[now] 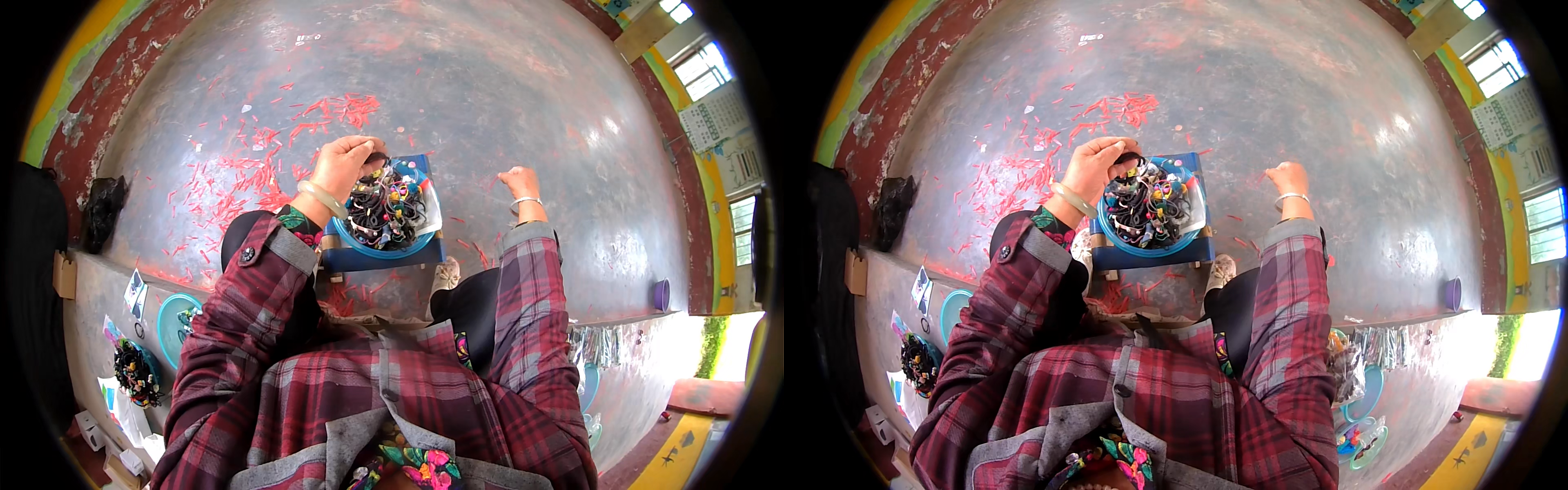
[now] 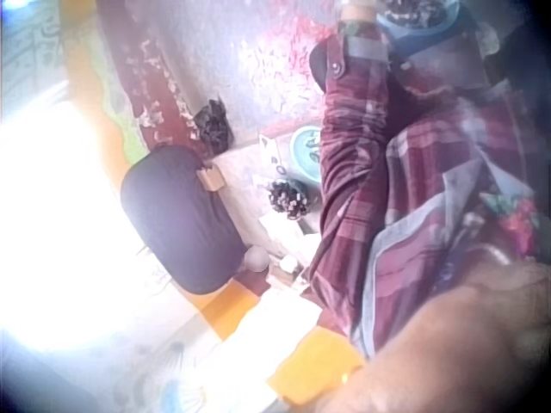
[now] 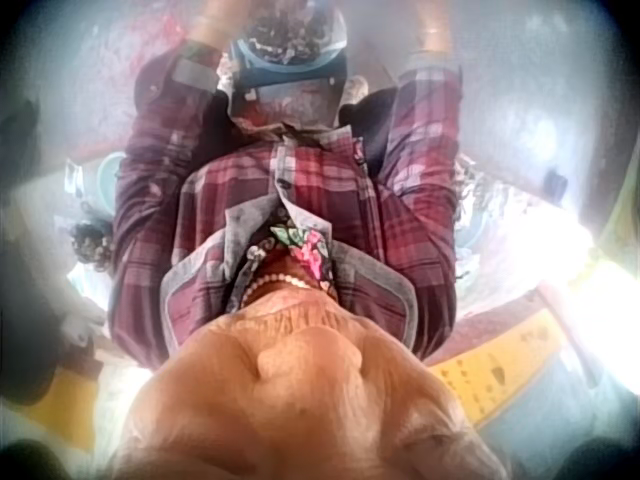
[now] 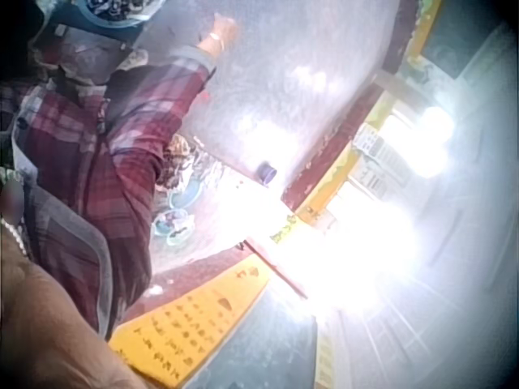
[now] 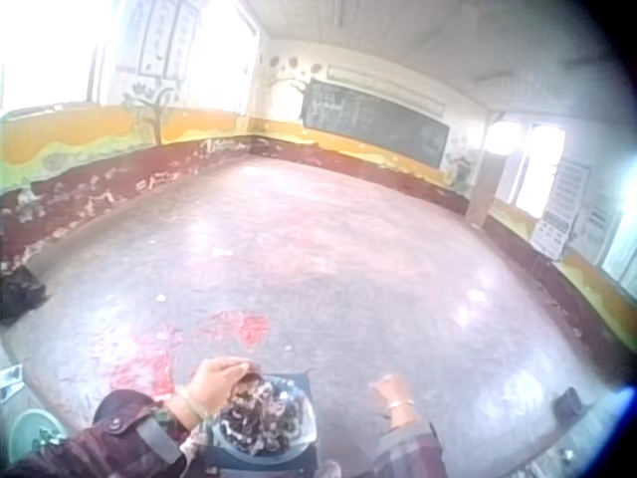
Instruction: The person sits on the floor and assembles keychains by hand. They pick up small colorful plastic pieces and black rings from a blue bowl, attach the pieces to the rings, and place the finished items into a separate green bowl.
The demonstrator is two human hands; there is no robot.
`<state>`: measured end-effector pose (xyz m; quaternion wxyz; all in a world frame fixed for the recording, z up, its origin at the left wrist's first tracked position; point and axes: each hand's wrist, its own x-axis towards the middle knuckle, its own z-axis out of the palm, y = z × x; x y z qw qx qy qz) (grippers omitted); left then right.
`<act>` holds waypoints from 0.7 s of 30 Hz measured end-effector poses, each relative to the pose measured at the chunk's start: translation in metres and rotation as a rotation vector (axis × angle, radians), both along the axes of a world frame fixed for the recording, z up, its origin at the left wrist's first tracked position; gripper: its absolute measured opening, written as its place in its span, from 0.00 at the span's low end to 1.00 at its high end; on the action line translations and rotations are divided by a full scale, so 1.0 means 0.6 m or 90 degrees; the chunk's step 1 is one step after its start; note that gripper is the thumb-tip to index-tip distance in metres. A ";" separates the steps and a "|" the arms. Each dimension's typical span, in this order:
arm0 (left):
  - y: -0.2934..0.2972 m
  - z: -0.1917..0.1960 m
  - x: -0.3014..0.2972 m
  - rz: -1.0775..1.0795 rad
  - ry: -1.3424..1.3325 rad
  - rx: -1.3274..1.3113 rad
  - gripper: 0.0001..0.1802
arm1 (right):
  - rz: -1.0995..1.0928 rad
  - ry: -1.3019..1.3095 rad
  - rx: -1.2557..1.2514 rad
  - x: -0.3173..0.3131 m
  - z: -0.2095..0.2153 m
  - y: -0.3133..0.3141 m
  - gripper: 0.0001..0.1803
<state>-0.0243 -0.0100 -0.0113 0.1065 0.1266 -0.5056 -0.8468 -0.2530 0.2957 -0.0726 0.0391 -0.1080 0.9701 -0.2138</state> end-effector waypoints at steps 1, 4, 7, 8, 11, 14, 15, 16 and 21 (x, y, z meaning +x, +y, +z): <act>-0.001 -0.004 -0.001 -0.003 0.001 0.001 0.11 | -0.008 -0.013 -0.001 -0.004 -0.005 0.004 0.10; -0.001 -0.008 -0.004 -0.008 -0.003 -0.001 0.11 | 0.024 0.038 -0.049 -0.011 -0.034 0.018 0.10; 0.001 -0.007 -0.006 -0.014 -0.006 -0.004 0.11 | 0.032 -0.015 -0.084 -0.022 -0.041 0.028 0.14; 0.002 -0.007 -0.006 -0.017 -0.005 -0.004 0.11 | 0.025 -0.058 -0.089 -0.025 -0.040 0.029 0.16; -0.005 -0.015 -0.004 -0.017 -0.015 -0.014 0.11 | -0.014 -0.078 -0.045 -0.009 -0.015 0.002 0.15; 0.001 -0.009 -0.003 -0.014 -0.023 -0.031 0.11 | -0.059 0.086 -0.021 0.010 -0.011 -0.010 0.12; 0.002 -0.009 -0.003 -0.017 -0.023 -0.031 0.11 | -0.048 0.085 -0.079 0.007 -0.013 -0.005 0.12; 0.002 -0.009 -0.004 -0.020 -0.023 -0.031 0.11 | -0.036 0.084 -0.136 0.002 -0.014 -0.001 0.13; 0.005 -0.015 -0.009 -0.028 -0.022 -0.037 0.11 | -0.034 -0.071 -0.104 -0.042 -0.022 0.025 0.25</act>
